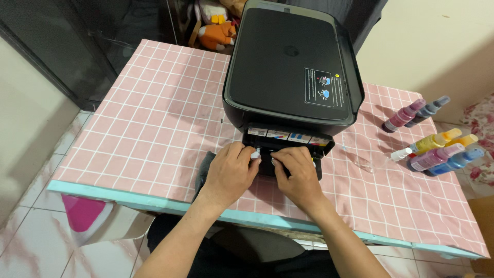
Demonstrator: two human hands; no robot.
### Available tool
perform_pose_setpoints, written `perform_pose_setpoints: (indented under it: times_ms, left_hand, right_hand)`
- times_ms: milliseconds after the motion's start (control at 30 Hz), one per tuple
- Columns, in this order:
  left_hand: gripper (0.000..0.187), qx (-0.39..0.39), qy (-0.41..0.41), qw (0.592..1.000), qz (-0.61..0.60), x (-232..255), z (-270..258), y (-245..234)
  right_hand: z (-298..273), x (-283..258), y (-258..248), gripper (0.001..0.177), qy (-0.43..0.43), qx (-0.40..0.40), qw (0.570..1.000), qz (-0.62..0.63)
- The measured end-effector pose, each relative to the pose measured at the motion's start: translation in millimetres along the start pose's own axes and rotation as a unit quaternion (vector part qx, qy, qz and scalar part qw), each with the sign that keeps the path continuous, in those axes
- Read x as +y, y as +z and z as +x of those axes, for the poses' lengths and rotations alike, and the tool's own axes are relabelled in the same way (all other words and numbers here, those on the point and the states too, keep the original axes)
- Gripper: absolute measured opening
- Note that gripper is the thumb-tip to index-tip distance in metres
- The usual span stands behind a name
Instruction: The person refills the ink tanks of an HP printer using a syringe and ink bottles. They remove the caps from the tanks, inject ink into each color, and then wipe the area with a cloth before closing the printer.
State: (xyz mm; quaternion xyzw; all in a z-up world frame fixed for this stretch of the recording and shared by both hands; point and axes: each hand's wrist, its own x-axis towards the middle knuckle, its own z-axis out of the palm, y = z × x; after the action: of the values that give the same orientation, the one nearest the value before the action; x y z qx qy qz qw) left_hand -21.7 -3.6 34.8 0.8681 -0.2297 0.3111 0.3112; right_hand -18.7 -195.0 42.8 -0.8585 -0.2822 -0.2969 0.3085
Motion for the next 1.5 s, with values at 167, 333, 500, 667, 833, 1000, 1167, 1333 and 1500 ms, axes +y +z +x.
perform_pose_setpoints:
  times_ms: [167, 333, 500, 667, 833, 1000, 1167, 1333, 1500]
  left_hand:
    - [0.022, 0.003, -0.002, 1.0, 0.013, 3, 0, 1]
    - [0.021, 0.0, -0.018, 0.999, 0.037, 8, -2, 2]
    - [0.021, 0.006, -0.033, 0.998, 0.056, 14, -2, 2]
    - [0.025, -0.03, -0.009, 0.999, 0.024, 10, 4, -6]
    - [0.026, -0.182, 0.017, 0.983, -0.037, -12, 23, -24]
    - [0.016, -0.244, 0.121, 0.962, -0.019, -23, 43, -26]
    - [0.022, -0.25, 0.247, 0.931, 0.1, -26, 47, -22]
    - [0.027, -0.243, 0.299, 0.895, 0.223, -29, 46, -5]
    - [0.031, -0.24, 0.328, 0.877, 0.256, -37, 46, 14]
  right_hand:
    - [0, -1, 0, 0.02, -0.005, -0.003, 1.0, -0.001]
    - [-1, -4, 0, 0.02, -0.005, 0.001, 1.0, -0.006]
    - [-2, -4, -1, 0.02, -0.008, 0.002, 1.0, -0.003]
    - [1, 0, -1, 0.02, 0.001, -0.01, 1.0, 0.012]
    - [7, 6, -9, 0.024, -0.014, -0.073, 0.997, 0.022]
    - [12, 11, -12, 0.023, -0.041, -0.107, 0.993, 0.024]
    - [11, 15, -9, 0.02, -0.061, -0.094, 0.993, 0.026]
    - [8, 15, -7, 0.017, -0.064, -0.092, 0.994, 0.018]
    - [9, 19, -8, 0.016, -0.08, -0.121, 0.989, 0.009]
